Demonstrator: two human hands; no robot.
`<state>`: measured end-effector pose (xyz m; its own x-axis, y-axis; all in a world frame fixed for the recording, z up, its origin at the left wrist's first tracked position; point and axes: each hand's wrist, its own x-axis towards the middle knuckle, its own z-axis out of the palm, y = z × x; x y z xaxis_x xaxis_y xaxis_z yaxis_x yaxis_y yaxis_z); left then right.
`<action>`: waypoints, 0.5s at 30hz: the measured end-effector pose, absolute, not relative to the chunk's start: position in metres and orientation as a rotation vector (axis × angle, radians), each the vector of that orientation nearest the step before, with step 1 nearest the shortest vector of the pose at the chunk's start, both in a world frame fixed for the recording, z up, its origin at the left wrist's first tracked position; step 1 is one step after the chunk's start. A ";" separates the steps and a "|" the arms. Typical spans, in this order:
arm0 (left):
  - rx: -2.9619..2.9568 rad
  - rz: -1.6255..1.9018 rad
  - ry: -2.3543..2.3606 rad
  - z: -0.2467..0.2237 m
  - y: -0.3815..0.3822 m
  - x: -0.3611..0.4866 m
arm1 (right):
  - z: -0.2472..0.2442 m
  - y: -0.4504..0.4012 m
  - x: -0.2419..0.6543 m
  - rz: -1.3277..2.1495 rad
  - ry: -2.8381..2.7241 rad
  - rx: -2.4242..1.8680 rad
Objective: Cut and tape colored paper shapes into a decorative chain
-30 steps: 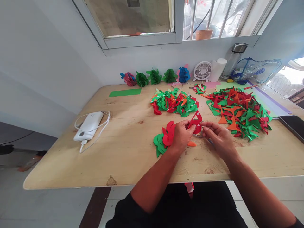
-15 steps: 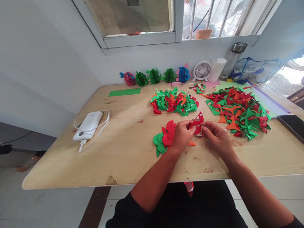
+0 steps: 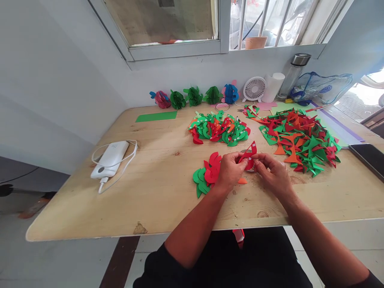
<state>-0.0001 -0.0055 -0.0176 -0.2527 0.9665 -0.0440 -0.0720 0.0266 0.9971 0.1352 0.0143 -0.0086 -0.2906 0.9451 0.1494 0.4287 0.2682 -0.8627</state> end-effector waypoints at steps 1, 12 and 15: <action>1.000 1.400 1.354 -0.017 -0.006 0.000 | -0.008 0.014 0.135 0.926 -1.862 -1.251; 1.028 1.374 1.362 -0.018 -0.005 -0.001 | -0.010 0.015 0.137 0.815 -1.938 -1.260; 1.023 1.369 1.371 -0.017 -0.005 -0.001 | -0.009 0.015 0.137 0.805 -1.947 -1.264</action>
